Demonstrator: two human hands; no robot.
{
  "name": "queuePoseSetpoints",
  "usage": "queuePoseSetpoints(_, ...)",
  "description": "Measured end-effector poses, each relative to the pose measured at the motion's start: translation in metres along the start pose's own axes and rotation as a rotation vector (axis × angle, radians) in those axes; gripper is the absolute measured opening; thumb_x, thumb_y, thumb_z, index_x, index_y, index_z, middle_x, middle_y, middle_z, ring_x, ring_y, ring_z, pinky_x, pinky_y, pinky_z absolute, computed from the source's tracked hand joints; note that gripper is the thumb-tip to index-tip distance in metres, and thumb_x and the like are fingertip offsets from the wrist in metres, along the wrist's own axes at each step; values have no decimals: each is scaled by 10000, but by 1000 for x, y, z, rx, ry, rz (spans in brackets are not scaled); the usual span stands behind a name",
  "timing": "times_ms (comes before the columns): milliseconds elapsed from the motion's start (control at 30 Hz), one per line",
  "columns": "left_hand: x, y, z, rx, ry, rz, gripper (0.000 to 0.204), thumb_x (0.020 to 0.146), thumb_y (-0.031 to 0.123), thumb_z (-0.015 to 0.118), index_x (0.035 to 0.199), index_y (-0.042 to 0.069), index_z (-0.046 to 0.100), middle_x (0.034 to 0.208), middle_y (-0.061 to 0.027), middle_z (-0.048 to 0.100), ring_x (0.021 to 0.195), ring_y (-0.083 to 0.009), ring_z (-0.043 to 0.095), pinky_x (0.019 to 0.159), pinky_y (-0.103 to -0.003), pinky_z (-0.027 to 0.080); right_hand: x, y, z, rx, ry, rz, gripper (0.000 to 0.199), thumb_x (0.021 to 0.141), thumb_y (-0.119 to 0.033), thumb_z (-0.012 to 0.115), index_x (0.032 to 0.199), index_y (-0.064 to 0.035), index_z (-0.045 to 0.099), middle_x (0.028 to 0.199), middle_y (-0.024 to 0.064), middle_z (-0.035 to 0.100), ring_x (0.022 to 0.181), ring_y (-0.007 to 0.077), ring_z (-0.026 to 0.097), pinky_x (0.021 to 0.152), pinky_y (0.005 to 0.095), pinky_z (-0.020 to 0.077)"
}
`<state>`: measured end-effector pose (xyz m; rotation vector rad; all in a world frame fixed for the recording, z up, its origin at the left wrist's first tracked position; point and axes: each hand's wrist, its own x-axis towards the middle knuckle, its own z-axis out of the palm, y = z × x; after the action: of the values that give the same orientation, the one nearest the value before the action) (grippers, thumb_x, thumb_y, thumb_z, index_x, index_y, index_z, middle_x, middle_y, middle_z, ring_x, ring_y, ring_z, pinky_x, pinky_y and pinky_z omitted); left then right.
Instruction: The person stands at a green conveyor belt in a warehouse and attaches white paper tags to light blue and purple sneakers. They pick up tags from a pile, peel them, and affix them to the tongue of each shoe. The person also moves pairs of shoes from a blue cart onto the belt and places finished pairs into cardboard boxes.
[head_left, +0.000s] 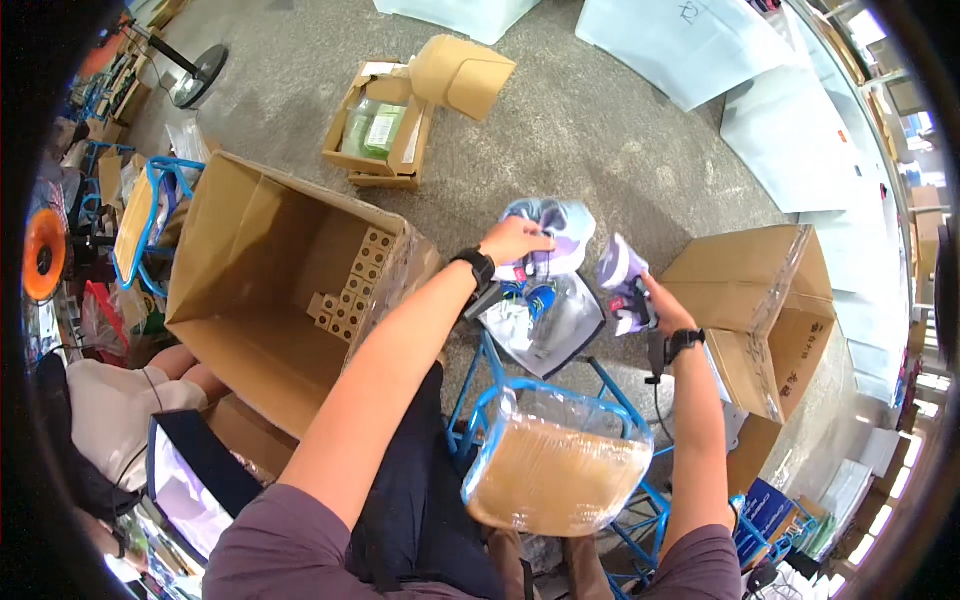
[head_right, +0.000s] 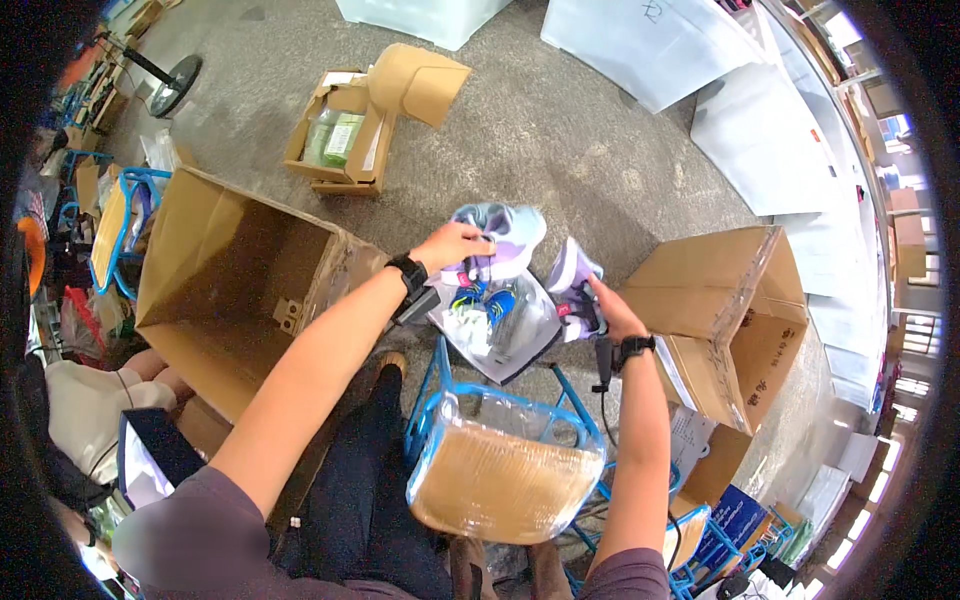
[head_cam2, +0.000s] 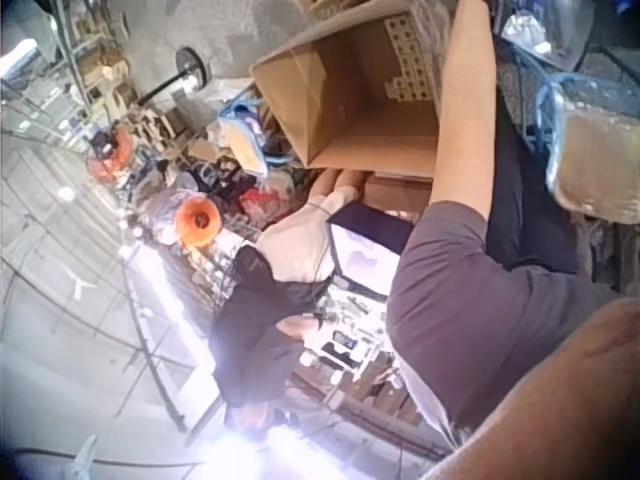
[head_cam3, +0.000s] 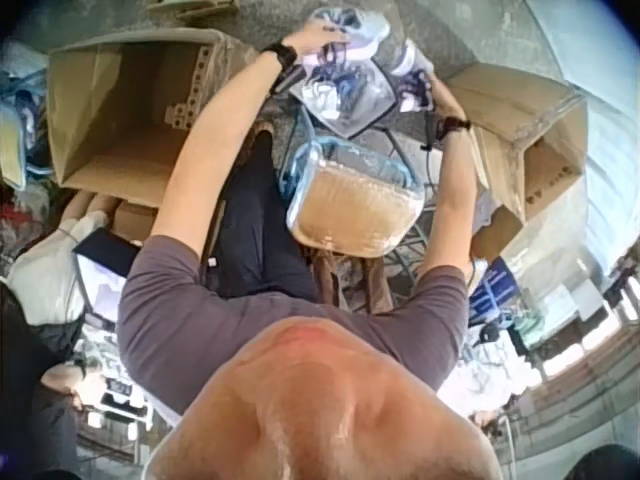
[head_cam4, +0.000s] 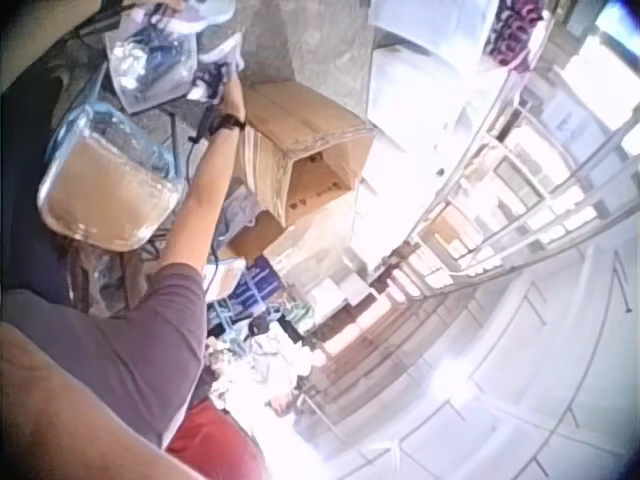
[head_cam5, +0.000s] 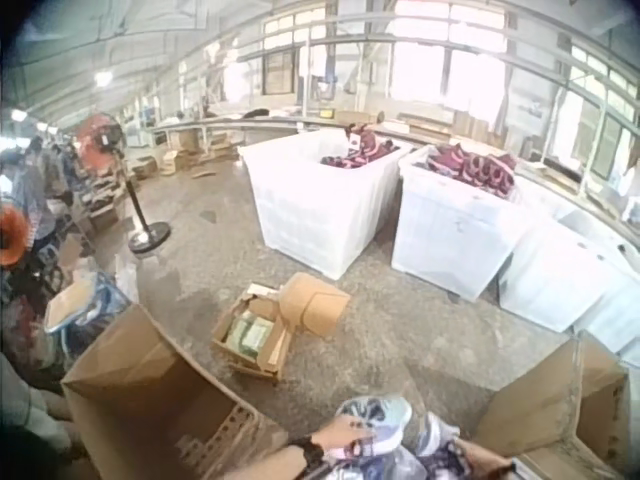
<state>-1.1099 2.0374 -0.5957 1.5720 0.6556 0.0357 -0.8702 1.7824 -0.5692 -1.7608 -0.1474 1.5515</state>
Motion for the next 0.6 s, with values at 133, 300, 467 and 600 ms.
queuePoseSetpoints(133,-66,126,-9,-454,-1,-209,299,802,367,686,850,80,620,604,59,480,412,-53,374,368,-254,259,-97,-65,22,-64,66,-204,350,885,-286,603,1122,-31,566,941,-25,617,811,68,565,742,235,460)
queuePoseSetpoints(300,-258,236,-47,-835,172,-54,181,873,302,614,871,121,599,637,57,526,379,-9,280,332,-204,172,-223,-106,82,-307,148,-560,253,890,-253,583,884,-7,644,781,-59,569,695,43,472,608,230,384)
queuePoseSetpoints(467,-515,311,-20,-559,600,306,228,829,198,685,997,47,656,787,-10,610,640,-84,549,550,-218,443,-383,-135,182,-234,-155,-371,339,893,-253,547,1120,-3,535,963,86,612,768,161,604,666,295,502)
queuePoseSetpoints(600,-696,373,-5,-68,918,237,343,754,237,748,992,9,654,911,-115,608,913,-207,569,774,-319,450,-418,-142,192,-549,-555,-621,407,882,-300,552,1157,-3,507,1015,71,576,940,161,558,792,306,465)
